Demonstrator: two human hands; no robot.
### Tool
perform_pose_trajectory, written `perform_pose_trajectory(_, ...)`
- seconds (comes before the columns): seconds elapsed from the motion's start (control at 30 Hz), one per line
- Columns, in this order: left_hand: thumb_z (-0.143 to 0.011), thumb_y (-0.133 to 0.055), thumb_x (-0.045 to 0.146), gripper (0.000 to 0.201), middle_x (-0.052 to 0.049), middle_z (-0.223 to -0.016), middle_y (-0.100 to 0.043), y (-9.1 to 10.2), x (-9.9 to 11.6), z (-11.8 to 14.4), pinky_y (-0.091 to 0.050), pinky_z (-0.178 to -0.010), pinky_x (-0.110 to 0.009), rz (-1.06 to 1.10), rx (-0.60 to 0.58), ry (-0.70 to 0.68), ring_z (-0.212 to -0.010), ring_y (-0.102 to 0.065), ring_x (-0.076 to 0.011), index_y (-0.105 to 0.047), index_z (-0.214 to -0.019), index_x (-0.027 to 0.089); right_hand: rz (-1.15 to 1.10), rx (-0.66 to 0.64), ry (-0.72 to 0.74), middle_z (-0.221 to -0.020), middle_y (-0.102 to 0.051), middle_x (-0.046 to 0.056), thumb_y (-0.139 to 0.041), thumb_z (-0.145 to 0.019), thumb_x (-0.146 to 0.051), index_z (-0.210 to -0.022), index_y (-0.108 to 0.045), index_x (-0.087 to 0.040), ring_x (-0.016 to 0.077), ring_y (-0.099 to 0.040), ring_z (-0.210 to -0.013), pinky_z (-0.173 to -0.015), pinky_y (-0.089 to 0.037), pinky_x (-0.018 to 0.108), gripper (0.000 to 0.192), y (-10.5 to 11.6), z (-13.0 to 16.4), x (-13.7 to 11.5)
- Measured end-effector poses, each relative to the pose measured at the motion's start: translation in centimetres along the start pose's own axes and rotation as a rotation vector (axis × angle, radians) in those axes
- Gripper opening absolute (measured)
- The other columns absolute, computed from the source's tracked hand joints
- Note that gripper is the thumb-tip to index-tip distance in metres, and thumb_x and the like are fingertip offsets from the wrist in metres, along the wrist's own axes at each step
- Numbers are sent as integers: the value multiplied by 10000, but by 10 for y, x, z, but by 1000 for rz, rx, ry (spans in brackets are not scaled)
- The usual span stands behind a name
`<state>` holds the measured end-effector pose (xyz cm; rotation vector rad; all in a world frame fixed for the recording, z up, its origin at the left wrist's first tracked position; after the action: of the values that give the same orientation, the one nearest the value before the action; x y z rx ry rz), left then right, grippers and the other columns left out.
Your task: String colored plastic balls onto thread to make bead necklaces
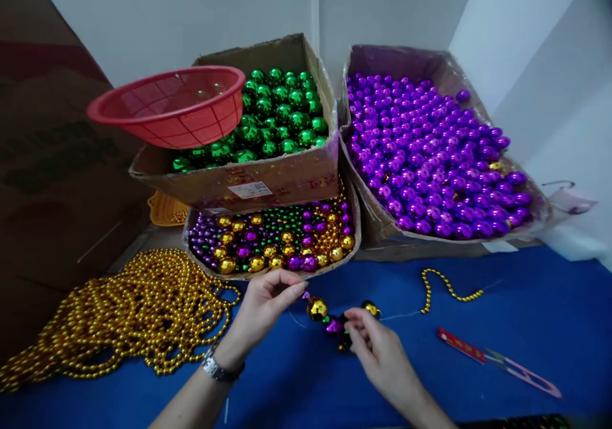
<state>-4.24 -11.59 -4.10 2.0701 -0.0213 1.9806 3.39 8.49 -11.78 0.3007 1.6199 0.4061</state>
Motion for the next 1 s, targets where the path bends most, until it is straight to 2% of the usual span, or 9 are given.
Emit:
perform_pose_trajectory(0.17, -773, -657, 260, 114, -35, -740, -682, -7, 35, 4, -464, -588, -217, -187, 4, -170, -650, -604, -140, -669, -779, 147, 114, 50, 91, -1013, -650, 56, -414, -935, -282, -1077, -589, -214, 175, -625, -919, -754, -503, 248, 235, 35, -18, -30)
perform_pose_trajectory(0.33, -792, -639, 237, 92, -22, -770, -684, -16, 62, 3, -491, -637, -230, -186, 0, -250, -702, -625, -143, -657, -807, 148, 99, -73, 307, -1118, -612, 50, -428, -933, -203, -1213, -537, -232, 171, -573, -1028, -884, -447, 274, 302, 23, -33, -72)
perform_pose_trajectory(0.5, -782, -656, 226, 82, -22, -768, -676, -14, 71, 2, -505, -625, -229, -65, 48, -285, -691, -628, -139, -645, -797, 147, 146, -173, 346, -856, -645, 18, -425, -949, -215, -988, -619, -210, 136, -611, -762, -699, -458, 236, 198, 15, -40, -76)
perform_pose_trajectory(0.57, -817, -617, 227, 93, -29, -827, -671, -15, 64, 3, -512, -635, -233, 29, 72, -285, -717, -629, -138, -627, -879, 159, 154, -176, 349, -841, -645, 16, -436, -945, -214, -944, -612, -203, 136, -605, -756, -690, -446, 234, 177, 20, -42, -76)
perform_pose_trajectory(0.63, -838, -588, 229, 254, -54, -1005, -647, -25, 49, 5, -523, -717, -270, 112, 40, -274, -849, -627, -159, -554, -1087, 190, 162, -149, 357, -850, -642, 17, -428, -945, -197, -942, -597, -201, 135, -601, -776, -705, -436, 234, 169, 29, -44, -81)
perform_pose_trajectory(0.73, -756, -680, 245, 579, -94, -1200, -561, -61, 17, 8, -484, -861, -345, 10, -195, -282, -1039, -560, -217, -418, -1271, 204, 185, -83, 371, -823, -624, 4, -411, -948, -184, -948, -568, -203, 123, -592, -755, -691, -423, 223, 159, 43, -49, -94)
perform_pose_trajectory(0.83, -770, -651, 272, 336, -81, -1005, -624, -96, -15, 4, -493, -782, -329, -254, -348, -332, -894, -583, -209, -563, -1071, 151, 162, -80, 318, -767, -594, -18, -379, -963, -233, -943, -536, -213, 99, -578, -648, -609, -416, 203, 159, 54, -54, -106)
perform_pose_trajectory(0.9, -834, -557, 243, 144, -66, -908, -622, -107, -25, -4, -490, -740, -309, -376, -320, -393, -824, -578, -187, -589, -938, 147, 111, -78, 243, -717, -567, -39, -348, -975, -282, -948, -510, -225, 81, -555, -554, -551, -414, 191, 173, 64, -55, -109)
perform_pose_trajectory(1.0, -840, -519, 172, 93, -64, -923, -605, -113, -23, -14, -476, -774, -310, -460, -264, -482, -863, -559, -186, -575, -913, 159, 71, -32, 125, -613, -514, -65, -348, -972, -356, -948, -487, -240, 76, -525, -470, -499, -415, 188, 182, 81, -51, -105)
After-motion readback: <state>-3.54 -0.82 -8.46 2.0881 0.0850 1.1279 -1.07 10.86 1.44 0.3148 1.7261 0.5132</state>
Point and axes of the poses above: each hand's wrist, its own z-axis away from the middle knuckle, its own y-axis out of the back of the hand, x = y × z, the point moved 5 cm from there along -z, towards the middle knuckle
